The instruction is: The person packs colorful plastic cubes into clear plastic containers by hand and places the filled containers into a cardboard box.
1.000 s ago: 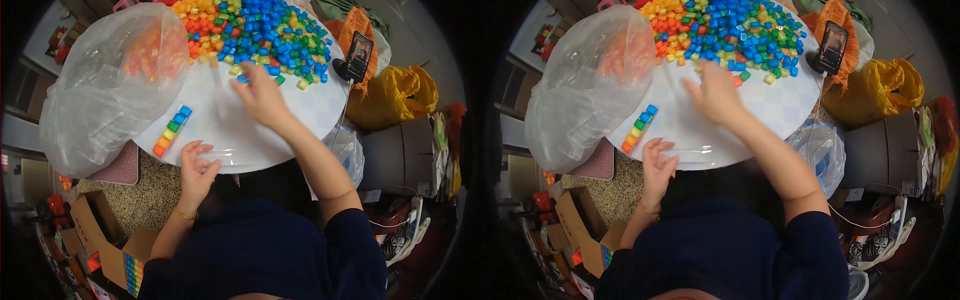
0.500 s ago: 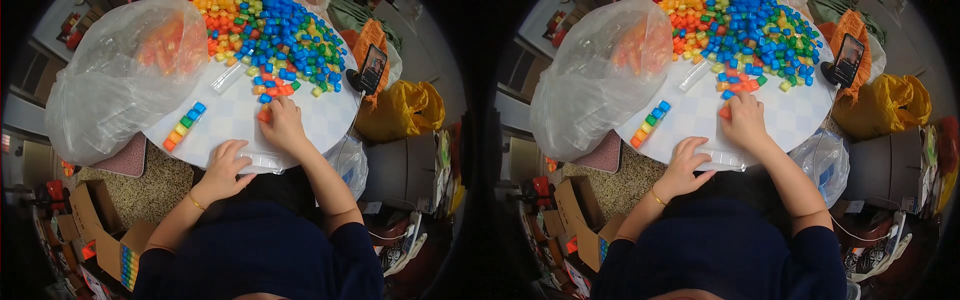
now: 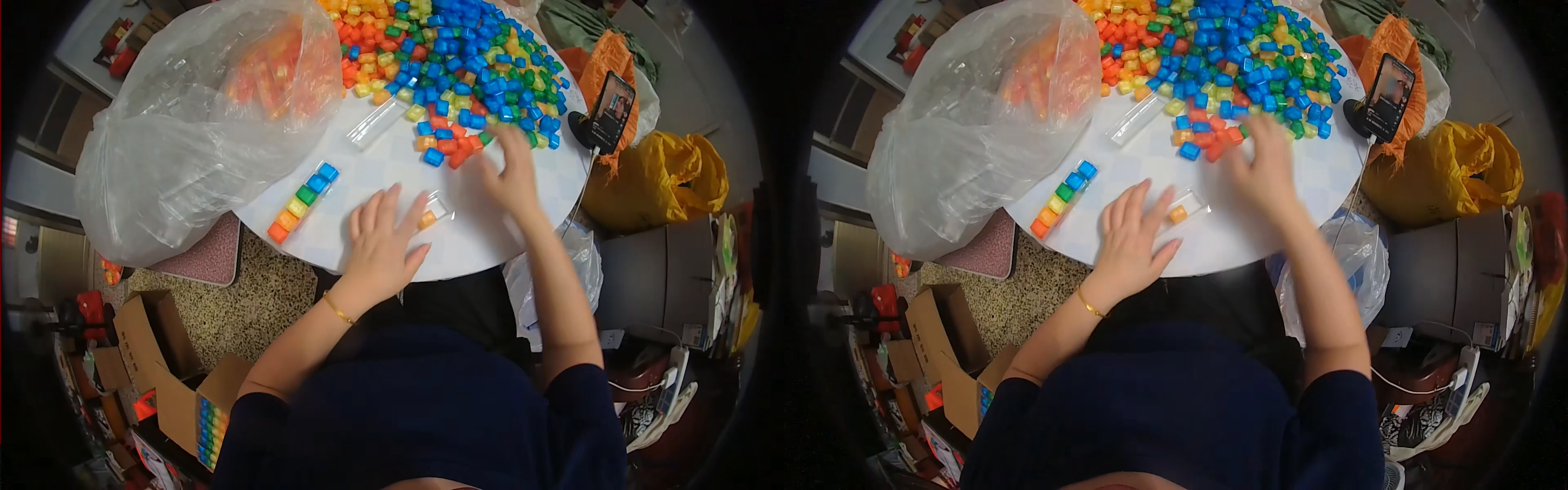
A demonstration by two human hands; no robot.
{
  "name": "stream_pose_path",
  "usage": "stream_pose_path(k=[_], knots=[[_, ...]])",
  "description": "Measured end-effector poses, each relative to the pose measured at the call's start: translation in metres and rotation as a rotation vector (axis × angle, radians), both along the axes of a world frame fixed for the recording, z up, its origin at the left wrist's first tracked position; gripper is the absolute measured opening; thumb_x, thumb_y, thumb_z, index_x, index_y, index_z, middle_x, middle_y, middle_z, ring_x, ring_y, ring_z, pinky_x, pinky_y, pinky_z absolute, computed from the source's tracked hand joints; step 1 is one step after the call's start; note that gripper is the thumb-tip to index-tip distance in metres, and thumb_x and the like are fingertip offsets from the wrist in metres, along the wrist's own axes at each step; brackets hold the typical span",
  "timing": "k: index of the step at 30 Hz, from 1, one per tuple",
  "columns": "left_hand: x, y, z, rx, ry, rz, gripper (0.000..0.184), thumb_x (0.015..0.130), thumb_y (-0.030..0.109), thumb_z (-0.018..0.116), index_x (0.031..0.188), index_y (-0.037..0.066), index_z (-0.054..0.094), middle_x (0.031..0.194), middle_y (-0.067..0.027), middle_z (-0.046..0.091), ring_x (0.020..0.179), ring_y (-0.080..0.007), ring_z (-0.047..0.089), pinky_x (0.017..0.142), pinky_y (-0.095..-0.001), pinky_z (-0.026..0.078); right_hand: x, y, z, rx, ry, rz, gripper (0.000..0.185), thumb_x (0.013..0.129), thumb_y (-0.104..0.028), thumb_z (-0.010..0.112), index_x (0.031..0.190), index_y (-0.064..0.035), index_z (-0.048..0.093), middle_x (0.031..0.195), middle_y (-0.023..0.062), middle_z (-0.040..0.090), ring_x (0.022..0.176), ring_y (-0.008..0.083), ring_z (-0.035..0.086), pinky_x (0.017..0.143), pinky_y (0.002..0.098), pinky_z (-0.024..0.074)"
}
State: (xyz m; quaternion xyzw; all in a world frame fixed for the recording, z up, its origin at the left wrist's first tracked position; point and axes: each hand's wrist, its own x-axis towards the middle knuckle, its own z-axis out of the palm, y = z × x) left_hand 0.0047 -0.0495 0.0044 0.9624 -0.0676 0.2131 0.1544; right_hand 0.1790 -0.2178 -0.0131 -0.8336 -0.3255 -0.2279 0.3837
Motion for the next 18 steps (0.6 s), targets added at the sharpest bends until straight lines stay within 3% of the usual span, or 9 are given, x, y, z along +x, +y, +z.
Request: stream_pose_path(k=[2, 5, 6, 10, 12, 16, 18], knots=[[0.006, 0.004, -0.018, -0.007, 0.041, -0.048, 0.049, 0.078, 0.022, 0.067, 0.121, 0.004, 0.051, 0.124, -0.0183, 0.049, 0.115, -0.0335, 0.045, 0.097, -0.0435, 0.033, 0.029, -0.010, -0.005, -0.353, -0.032, -0.073, 0.035, 0.074, -0.003, 0.065, 0.108, -0.0079, 0.061, 0.108, 0.0143, 0.057, 0.107, 0.0312, 0.050, 0.087, 0.0427, 0.0404], [0.010, 0.006, -0.026, -0.074, 0.071, -0.086, 0.042, 0.080, 0.018, 0.065, 0.118, 0.005, 0.054, 0.121, -0.0170, 0.052, 0.111, -0.0322, 0.048, 0.097, -0.0428, 0.034, 0.031, -0.014, -0.009, -0.491, 0.060, -0.096, 0.025, 0.074, -0.005, 0.065, 0.098, -0.0068, 0.063, 0.104, 0.0117, 0.057, 0.105, 0.0305, 0.051, 0.087, 0.0448, 0.0399], [0.009, 0.006, -0.024, -0.127, 0.074, -0.076, 0.038, 0.081, 0.016, 0.063, 0.117, 0.005, 0.055, 0.120, -0.0162, 0.053, 0.109, -0.0317, 0.050, 0.096, -0.0424, 0.034, 0.027, -0.018, -0.013, -0.480, 0.031, -0.132, 0.018, 0.075, -0.010, 0.066, 0.092, -0.0055, 0.063, 0.099, 0.0104, 0.057, 0.098, 0.0313, 0.053, 0.084, 0.0430, 0.0417], [0.006, 0.006, -0.018, -0.169, 0.007, -0.072, 0.030, 0.083, 0.011, 0.061, 0.112, 0.005, 0.059, 0.117, -0.0166, 0.056, 0.106, -0.0320, 0.052, 0.094, -0.0416, 0.036, 0.018, -0.030, -0.023, -0.298, 0.022, -0.092, 0.019, 0.077, -0.014, 0.066, 0.092, -0.0038, 0.062, 0.094, 0.0126, 0.058, 0.086, 0.0330, 0.056, 0.077, 0.0411, 0.0455], [0.010, 0.011, -0.030, -0.289, 0.007, -0.073, 0.026, 0.083, 0.013, 0.061, 0.108, 0.005, 0.062, 0.113, -0.0158, 0.058, 0.104, -0.0301, 0.052, 0.094, -0.0421, 0.035, 0.029, -0.036, -0.019, -0.037, 0.047, -0.425, 0.020, 0.078, -0.015, 0.066, 0.093, -0.0023, 0.063, 0.089, 0.0146, 0.058, 0.074, 0.0350, 0.057, 0.070, 0.0410, 0.0478], [0.011, 0.007, -0.025, -0.277, -0.021, -0.041, 0.021, 0.085, 0.012, 0.060, 0.104, 0.003, 0.066, 0.108, -0.0164, 0.062, 0.101, -0.0313, 0.055, 0.092, -0.0404, 0.039, 0.044, -0.052, -0.030, -0.280, 0.083, -0.386, 0.023, 0.079, -0.016, 0.064, 0.097, -0.0016, 0.063, 0.089, 0.0158, 0.059, 0.073, 0.0342, 0.059, 0.068, 0.0400, 0.0489], [0.007, 0.006, -0.019, -0.110, -0.064, 0.027, 0.024, 0.084, 0.012, 0.061, 0.106, 0.003, 0.065, 0.108, -0.0152, 0.062, 0.100, -0.0302, 0.056, 0.090, -0.0397, 0.040, 0.036, -0.059, -0.029, -0.353, 0.083, -0.290, 0.025, 0.079, -0.013, 0.064, 0.102, -0.0020, 0.062, 0.092, 0.0162, 0.060, 0.077, 0.0325, 0.061, 0.069, 0.0367, 0.0493]])
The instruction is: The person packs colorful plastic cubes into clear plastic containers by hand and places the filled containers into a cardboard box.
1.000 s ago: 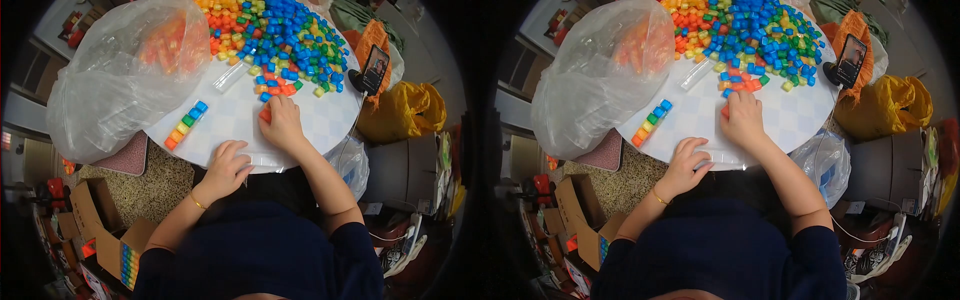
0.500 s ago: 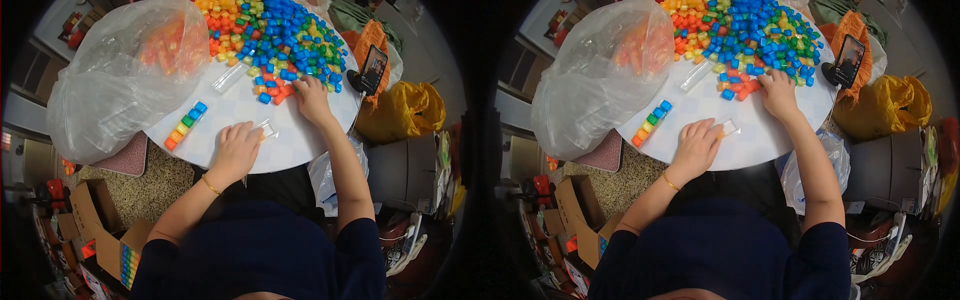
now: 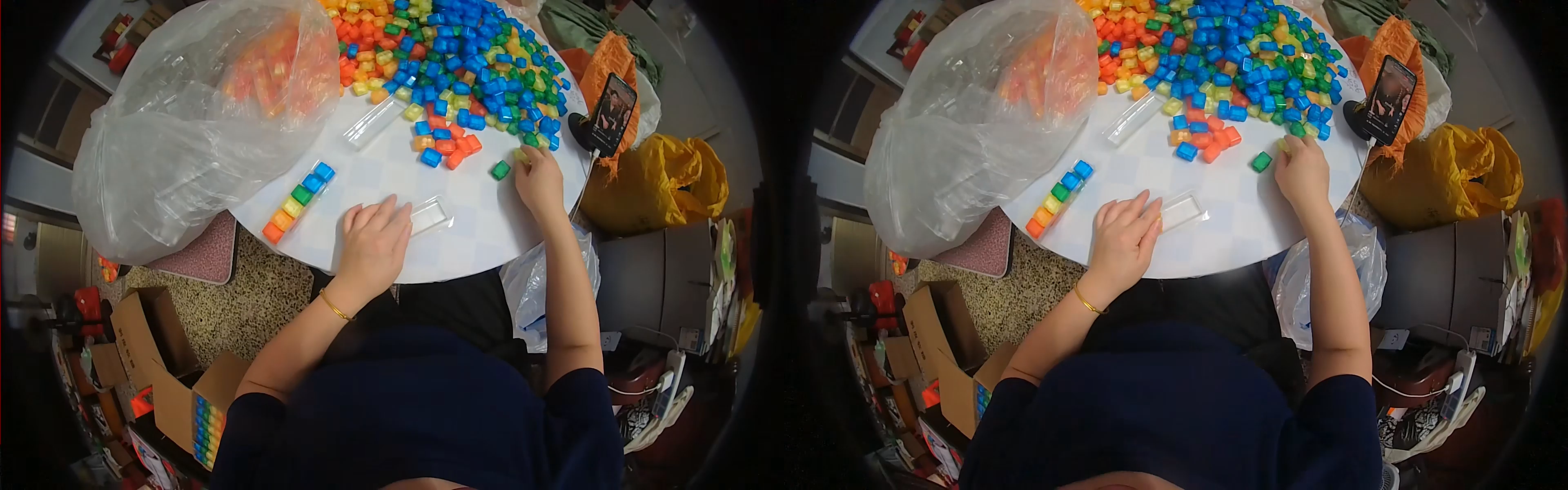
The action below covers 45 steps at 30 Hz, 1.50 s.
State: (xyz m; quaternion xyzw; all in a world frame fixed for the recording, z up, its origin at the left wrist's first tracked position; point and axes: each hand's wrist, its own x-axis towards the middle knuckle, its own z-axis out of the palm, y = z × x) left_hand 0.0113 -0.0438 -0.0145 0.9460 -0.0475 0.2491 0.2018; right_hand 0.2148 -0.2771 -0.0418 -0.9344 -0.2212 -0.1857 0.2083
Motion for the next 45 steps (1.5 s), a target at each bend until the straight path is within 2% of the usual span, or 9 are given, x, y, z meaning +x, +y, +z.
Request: stream_pose_path(k=[9, 15, 19, 23, 28, 32, 34, 39, 45], knots=[[-0.004, 0.009, -0.013, -0.319, 0.094, -0.055, 0.014, 0.081, 0.009, 0.061, 0.094, 0.003, 0.064, 0.108, -0.0147, 0.060, 0.099, -0.0325, 0.055, 0.090, -0.0466, 0.039, -0.032, -0.022, 0.031, 0.094, 0.330, 0.413, 0.025, 0.074, 0.004, 0.065, 0.098, -0.0004, 0.059, 0.102, 0.0143, 0.059, 0.088, 0.0292, 0.059, 0.078, 0.0350, 0.0489], [-0.009, 0.021, -0.008, -0.071, 0.025, -0.074, 0.021, 0.082, 0.010, 0.063, 0.102, 0.002, 0.064, 0.113, -0.0177, 0.061, 0.098, -0.0310, 0.059, 0.094, -0.0464, 0.041, -0.010, -0.008, 0.049, -0.118, -0.011, 0.745, 0.034, 0.069, 0.005, 0.069, 0.100, -0.0026, 0.057, 0.110, 0.0130, 0.056, 0.097, 0.0304, 0.057, 0.082, 0.0360, 0.0470], [-0.014, 0.017, -0.003, -0.047, 0.059, -0.057, 0.024, 0.082, 0.015, 0.063, 0.104, 0.005, 0.063, 0.112, -0.0156, 0.059, 0.103, -0.0303, 0.054, 0.098, -0.0484, 0.036, -0.013, -0.001, 0.044, -0.113, 0.319, 0.594, 0.040, 0.070, -0.001, 0.071, 0.107, -0.0039, 0.056, 0.106, 0.0129, 0.058, 0.093, 0.0282, 0.058, 0.080, 0.0366, 0.0473], [-0.013, 0.008, -0.009, -0.040, 0.119, -0.093, 0.035, 0.079, 0.014, 0.065, 0.111, 0.004, 0.057, 0.119, -0.0140, 0.053, 0.109, -0.0294, 0.049, 0.098, -0.0460, 0.034, -0.064, 0.038, 0.037, 0.350, 0.345, 0.249, 0.048, 0.069, -0.016, 0.074, 0.111, -0.0025, 0.054, 0.092, 0.0115, 0.060, 0.082, 0.0233, 0.057, 0.074, 0.0351, 0.0476], [-0.012, -0.006, 0.001, -0.129, 0.156, 0.012, 0.062, 0.077, 0.017, 0.067, 0.131, 0.003, 0.040, 0.124, -0.0152, 0.050, 0.113, -0.0318, 0.046, 0.100, -0.0469, 0.030, -0.122, 0.091, 0.030, 0.150, 0.138, 0.372, 0.040, 0.069, -0.020, 0.073, 0.103, -0.0047, 0.058, 0.095, 0.0103, 0.060, 0.087, 0.0271, 0.056, 0.079, 0.0395, 0.0409], [-0.008, -0.006, 0.008, -0.001, 0.086, 0.050, 0.060, 0.079, 0.020, 0.064, 0.132, 0.004, 0.041, 0.125, -0.0147, 0.049, 0.114, -0.0313, 0.046, 0.099, -0.0504, 0.029, -0.067, 0.094, 0.029, 0.418, 0.251, 0.423, 0.032, 0.069, -0.016, 0.072, 0.097, -0.0052, 0.061, 0.095, 0.0100, 0.061, 0.093, 0.0277, 0.055, 0.082, 0.0414, 0.0387], [0.002, -0.011, 0.010, 0.214, 0.131, -0.010, 0.052, 0.081, 0.021, 0.062, 0.128, 0.005, 0.047, 0.125, -0.0180, 0.051, 0.118, -0.0303, 0.045, 0.101, -0.0486, 0.030, -0.040, 0.107, 0.019, 0.056, -0.115, 0.434, 0.027, 0.069, -0.012, 0.071, 0.094, -0.0054, 0.063, 0.092, 0.0099, 0.062, 0.091, 0.0281, 0.056, 0.080, 0.0406, 0.0400], [0.005, -0.002, -0.015, 0.159, 0.135, -0.044, 0.043, 0.082, 0.018, 0.061, 0.122, 0.004, 0.053, 0.125, -0.0177, 0.050, 0.117, -0.0319, 0.045, 0.100, -0.0463, 0.032, -0.060, 0.097, 0.021, 0.127, 0.073, 0.408, 0.026, 0.070, -0.009, 0.070, 0.096, -0.0062, 0.065, 0.093, 0.0099, 0.062, 0.092, 0.0290, 0.056, 0.081, 0.0399, 0.0397], [0.003, -0.002, -0.003, 0.074, 0.026, -0.029, 0.041, 0.077, 0.018, 0.066, 0.114, 0.003, 0.057, 0.111, -0.0175, 0.055, 0.104, -0.0307, 0.050, 0.092, -0.0451, 0.037, -0.115, 0.084, 0.020, 0.092, -0.153, 0.442, 0.026, 0.075, -0.009, 0.068, 0.101, -0.0055, 0.065, 0.100, 0.0130, 0.060, 0.095, 0.0325, 0.055, 0.081, 0.0387, 0.0402]])
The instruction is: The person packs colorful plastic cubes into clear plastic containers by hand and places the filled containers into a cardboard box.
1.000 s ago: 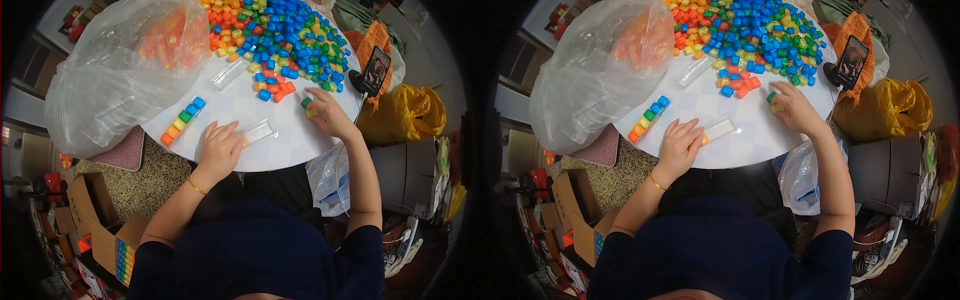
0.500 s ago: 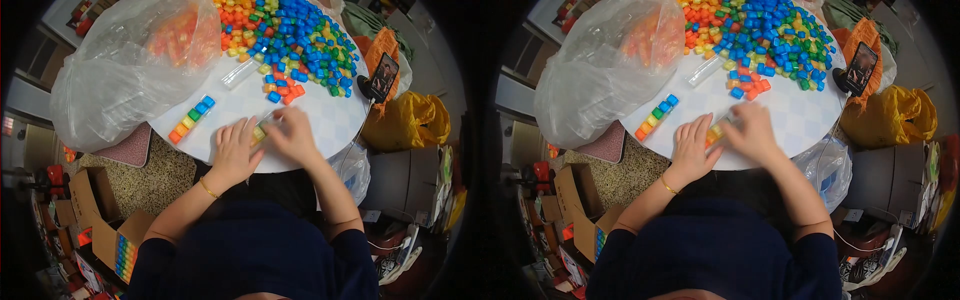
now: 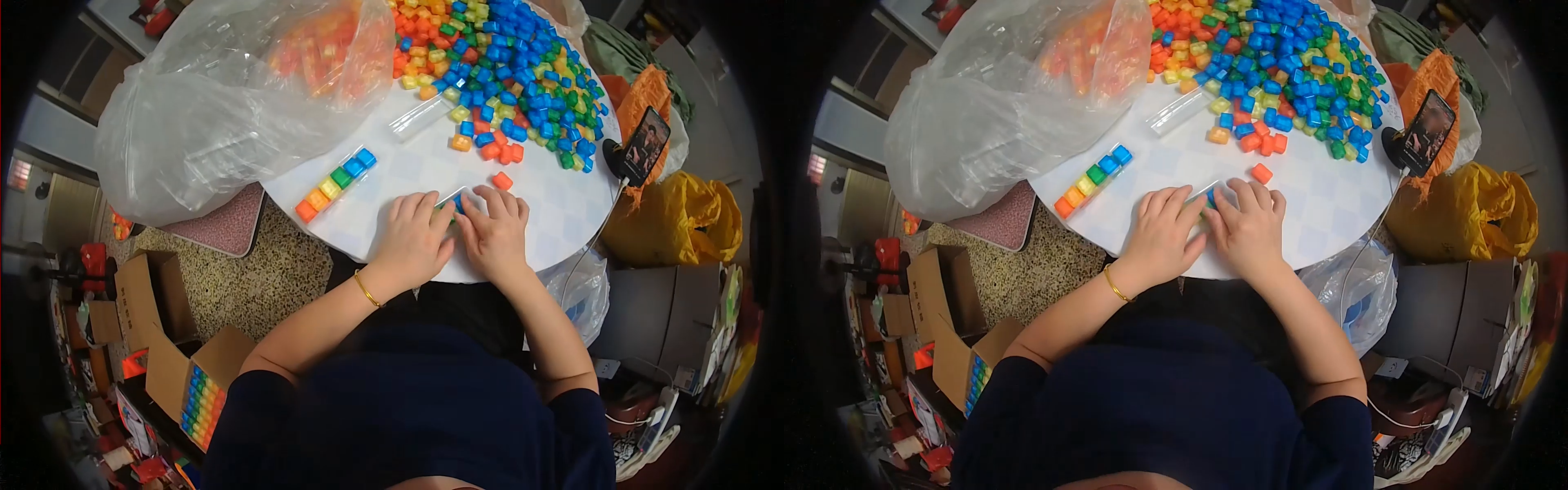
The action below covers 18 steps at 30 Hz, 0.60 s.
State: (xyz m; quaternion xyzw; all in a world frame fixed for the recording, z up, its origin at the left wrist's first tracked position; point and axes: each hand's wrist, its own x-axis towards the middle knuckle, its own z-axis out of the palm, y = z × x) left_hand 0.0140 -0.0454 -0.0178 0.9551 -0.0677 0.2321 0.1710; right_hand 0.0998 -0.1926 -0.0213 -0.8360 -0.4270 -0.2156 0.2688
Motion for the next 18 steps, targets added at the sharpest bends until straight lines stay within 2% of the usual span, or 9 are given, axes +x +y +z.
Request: stream_pose_path(k=[3, 4, 5, 7, 10, 11, 13, 15, 18], knots=[[-0.009, 0.020, 0.009, -0.148, 0.027, -0.011, 0.042, 0.074, 0.015, 0.069, 0.112, 0.003, 0.058, 0.102, -0.0174, 0.057, 0.097, -0.0325, 0.053, 0.087, -0.0439, 0.041, 0.010, -0.004, 0.016, -0.027, 0.011, 0.101, 0.024, 0.077, -0.008, 0.066, 0.101, -0.0058, 0.066, 0.105, 0.0135, 0.059, 0.099, 0.0334, 0.055, 0.084, 0.0395, 0.0406], [-0.015, 0.032, 0.015, -0.262, 0.060, -0.004, 0.043, 0.072, 0.014, 0.071, 0.111, 0.003, 0.058, 0.097, -0.0176, 0.058, 0.093, -0.0338, 0.054, 0.083, -0.0436, 0.042, 0.024, -0.003, 0.016, 0.115, 0.127, 0.101, 0.022, 0.078, -0.008, 0.065, 0.100, -0.0061, 0.066, 0.106, 0.0126, 0.059, 0.101, 0.0330, 0.054, 0.087, 0.0399, 0.0396], [-0.023, 0.050, 0.026, -0.213, 0.013, 0.087, 0.046, 0.071, 0.013, 0.071, 0.113, 0.003, 0.056, 0.095, -0.0176, 0.059, 0.091, -0.0351, 0.055, 0.081, -0.0438, 0.043, 0.037, 0.001, 0.017, 0.257, 0.245, 0.099, 0.020, 0.079, -0.007, 0.065, 0.099, -0.0065, 0.067, 0.108, 0.0116, 0.058, 0.103, 0.0326, 0.054, 0.090, 0.0404, 0.0385], [-0.032, 0.086, 0.043, -0.157, -0.033, 0.179, 0.048, 0.071, 0.012, 0.072, 0.115, 0.003, 0.055, 0.094, -0.0177, 0.059, 0.089, -0.0364, 0.055, 0.078, -0.0441, 0.044, 0.064, 0.018, 0.019, 0.157, 0.180, 0.086, 0.021, 0.077, -0.005, 0.064, 0.098, -0.0071, 0.066, 0.108, 0.0102, 0.059, 0.105, 0.0302, 0.053, 0.094, 0.0407, 0.0371], [-0.030, 0.113, 0.051, -0.204, 0.147, 0.358, 0.060, 0.069, 0.019, 0.075, 0.121, 0.003, 0.050, 0.099, -0.0181, 0.060, 0.094, -0.0372, 0.055, 0.081, -0.0437, 0.045, 0.087, 0.067, 0.015, 0.027, -0.021, 0.183, 0.023, 0.075, -0.004, 0.064, 0.098, -0.0073, 0.065, 0.104, 0.0090, 0.060, 0.106, 0.0281, 0.053, 0.094, 0.0455, 0.0370], [-0.029, 0.117, 0.043, -0.095, 0.169, 0.371, 0.065, 0.068, 0.022, 0.075, 0.123, 0.003, 0.048, 0.100, -0.0189, 0.061, 0.095, -0.0378, 0.056, 0.081, -0.0435, 0.046, 0.100, 0.079, 0.007, 0.035, -0.026, 0.186, 0.023, 0.075, -0.004, 0.064, 0.098, -0.0073, 0.065, 0.104, 0.0090, 0.060, 0.106, 0.0281, 0.053, 0.094, 0.0455, 0.0370], [-0.026, 0.122, 0.041, 0.015, 0.191, 0.380, 0.070, 0.067, 0.026, 0.076, 0.125, 0.003, 0.045, 0.101, -0.0197, 0.061, 0.096, -0.0383, 0.057, 0.082, -0.0434, 0.046, 0.111, 0.096, 0.003, -0.290, -0.149, 0.124, 0.027, 0.072, -0.003, 0.065, 0.098, -0.0084, 0.065, 0.097, 0.0071, 0.060, 0.102, 0.0264, 0.054, 0.092, 0.0514, 0.0360], [-0.020, 0.126, 0.042, -0.063, 0.426, 0.394, 0.077, 0.065, 0.032, 0.077, 0.128, 0.002, 0.044, 0.102, -0.0218, 0.062, 0.094, -0.0391, 0.060, 0.082, -0.0433, 0.048, 0.093, 0.082, 0.011, -0.229, -0.179, 0.155, 0.027, 0.071, -0.003, 0.065, 0.098, -0.0091, 0.065, 0.094, 0.0062, 0.058, 0.100, 0.0254, 0.053, 0.092, 0.0533, 0.0350], [-0.020, 0.130, 0.039, -0.029, 0.411, 0.351, 0.084, 0.065, 0.036, 0.078, 0.132, 0.001, 0.041, 0.100, -0.0219, 0.063, 0.090, -0.0396, 0.061, 0.079, -0.0444, 0.049, 0.034, 0.048, 0.003, -0.125, -0.216, 0.275, 0.027, 0.069, -0.005, 0.067, 0.096, -0.0094, 0.065, 0.087, 0.0049, 0.055, 0.094, 0.0234, 0.053, 0.094, 0.0533, 0.0332]])
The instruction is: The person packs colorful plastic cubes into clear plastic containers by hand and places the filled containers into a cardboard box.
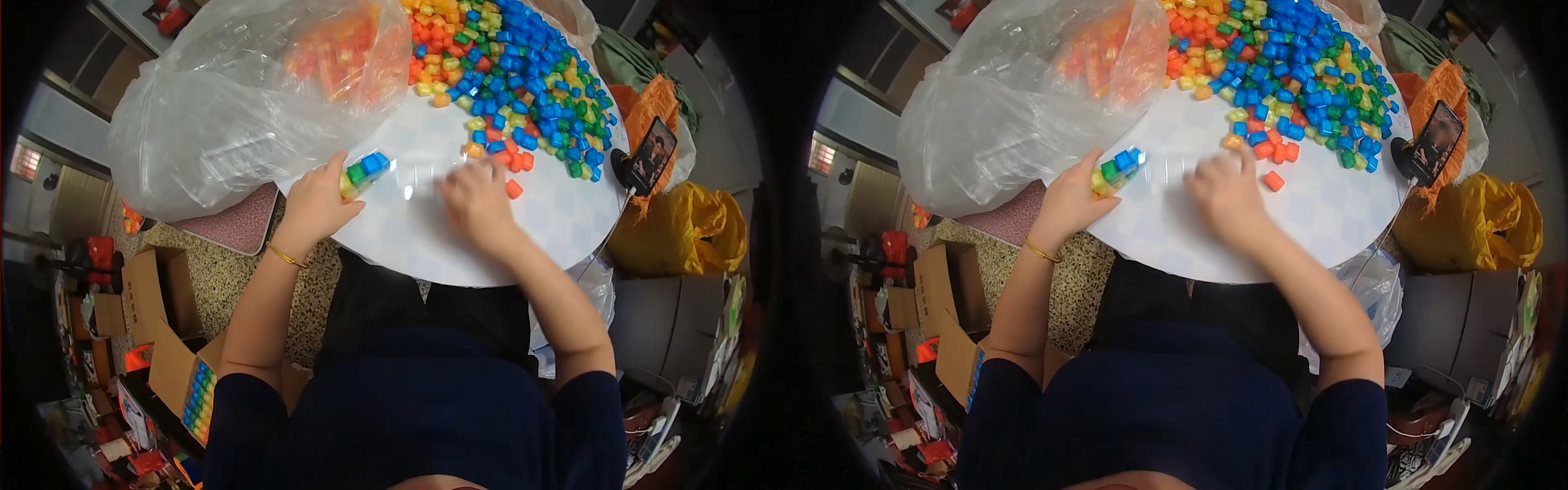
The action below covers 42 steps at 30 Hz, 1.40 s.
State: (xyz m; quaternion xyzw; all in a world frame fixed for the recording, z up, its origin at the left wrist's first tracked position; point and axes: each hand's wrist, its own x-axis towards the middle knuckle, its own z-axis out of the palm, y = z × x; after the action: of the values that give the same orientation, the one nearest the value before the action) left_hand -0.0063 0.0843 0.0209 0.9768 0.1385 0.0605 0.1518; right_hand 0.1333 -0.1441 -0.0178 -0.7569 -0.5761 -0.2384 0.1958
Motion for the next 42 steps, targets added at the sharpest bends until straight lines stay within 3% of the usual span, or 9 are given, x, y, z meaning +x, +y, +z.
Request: stream_pose_path(k=[4, 6, 9, 13, 18, 25, 36, 38, 42], knots=[[0.003, -0.010, 0.016, 0.014, -0.017, -0.017, 0.087, 0.065, 0.039, 0.078, 0.134, 0.000, 0.040, 0.102, -0.0217, 0.063, 0.092, -0.0394, 0.061, 0.081, -0.0439, 0.049, -0.020, -0.034, 0.006, -0.085, 0.429, 0.171, 0.022, 0.071, -0.007, 0.067, 0.093, -0.0070, 0.064, 0.088, 0.0061, 0.056, 0.091, 0.0258, 0.054, 0.090, 0.0478, 0.0362], [0.002, -0.012, 0.020, 0.015, -0.089, -0.033, 0.083, 0.067, 0.035, 0.078, 0.132, -0.002, 0.043, 0.109, -0.0243, 0.061, 0.099, -0.0389, 0.060, 0.084, -0.0426, 0.048, 0.018, -0.035, -0.006, 0.303, 0.471, -0.010, 0.019, 0.074, -0.011, 0.067, 0.092, -0.0071, 0.064, 0.091, 0.0070, 0.057, 0.092, 0.0262, 0.054, 0.087, 0.0464, 0.0371], [0.006, -0.015, 0.024, -0.016, -0.037, -0.011, 0.081, 0.068, 0.036, 0.077, 0.131, -0.003, 0.044, 0.107, -0.0249, 0.061, 0.099, -0.0386, 0.059, 0.085, -0.0420, 0.047, 0.051, -0.013, 0.003, 0.184, 0.341, -0.338, 0.017, 0.076, -0.015, 0.068, 0.090, -0.0065, 0.064, 0.093, 0.0086, 0.058, 0.093, 0.0278, 0.054, 0.084, 0.0444, 0.0379], [0.004, -0.016, 0.023, -0.073, 0.005, 0.022, 0.078, 0.069, 0.033, 0.077, 0.130, -0.002, 0.045, 0.111, -0.0244, 0.059, 0.102, -0.0388, 0.057, 0.088, -0.0426, 0.046, 0.046, -0.006, -0.004, -0.022, 0.207, -0.299, 0.017, 0.076, -0.014, 0.066, 0.091, -0.0059, 0.065, 0.095, 0.0112, 0.058, 0.092, 0.0314, 0.054, 0.080, 0.0421, 0.0402], [-0.011, -0.042, 0.029, 0.007, -0.446, -0.183, 0.057, 0.074, 0.028, 0.073, 0.120, 0.001, 0.052, 0.119, -0.0195, 0.052, 0.109, -0.0372, 0.049, 0.095, -0.0448, 0.038, 0.051, -0.046, 0.007, 0.160, 0.395, -0.324, 0.015, 0.077, -0.006, 0.065, 0.091, -0.0030, 0.067, 0.096, 0.0136, 0.060, 0.089, 0.0316, 0.057, 0.074, 0.0405, 0.0458], [0.004, -0.095, -0.031, -0.158, -0.250, -0.447, 0.026, 0.075, 0.022, 0.071, 0.095, 0.007, 0.061, 0.125, -0.0179, 0.048, 0.118, -0.0365, 0.042, 0.099, -0.0466, 0.033, 0.074, -0.043, 0.020, -0.207, 0.348, -0.250, 0.013, 0.076, 0.001, 0.061, 0.087, -0.0010, 0.067, 0.087, 0.0135, 0.058, 0.084, 0.0313, 0.057, 0.074, 0.0376, 0.0474], [-0.020, -0.105, -0.042, -0.292, -0.357, -0.423, 0.041, 0.074, 0.016, 0.072, 0.109, 0.001, 0.057, 0.118, -0.0177, 0.055, 0.108, -0.0355, 0.051, 0.094, -0.0431, 0.041, 0.042, -0.027, 0.014, -0.025, 0.344, 0.051, 0.024, 0.068, -0.007, 0.069, 0.089, -0.0020, 0.059, 0.097, 0.0132, 0.059, 0.095, 0.0309, 0.056, 0.082, 0.0416, 0.0437], [-0.013, -0.110, -0.040, -0.320, -0.380, -0.414, 0.048, 0.073, 0.015, 0.073, 0.114, -0.001, 0.054, 0.117, -0.0179, 0.055, 0.107, -0.0357, 0.052, 0.093, -0.0428, 0.042, 0.039, -0.020, 0.014, -0.163, 0.526, -0.048, 0.029, 0.068, -0.008, 0.070, 0.093, -0.0011, 0.057, 0.094, 0.0145, 0.060, 0.091, 0.0326, 0.058, 0.079, 0.0397, 0.0456], [-0.002, -0.113, -0.044, -0.331, -0.376, -0.184, 0.063, 0.073, 0.016, 0.073, 0.125, -0.004, 0.044, 0.115, -0.0183, 0.056, 0.106, -0.0362, 0.053, 0.093, -0.0424, 0.042, -0.013, -0.015, 0.015, 0.162, 0.552, -0.194, 0.041, 0.069, -0.016, 0.073, 0.103, -0.0010, 0.055, 0.091, 0.0152, 0.060, 0.085, 0.0327, 0.058, 0.077, 0.0386, 0.0466]])
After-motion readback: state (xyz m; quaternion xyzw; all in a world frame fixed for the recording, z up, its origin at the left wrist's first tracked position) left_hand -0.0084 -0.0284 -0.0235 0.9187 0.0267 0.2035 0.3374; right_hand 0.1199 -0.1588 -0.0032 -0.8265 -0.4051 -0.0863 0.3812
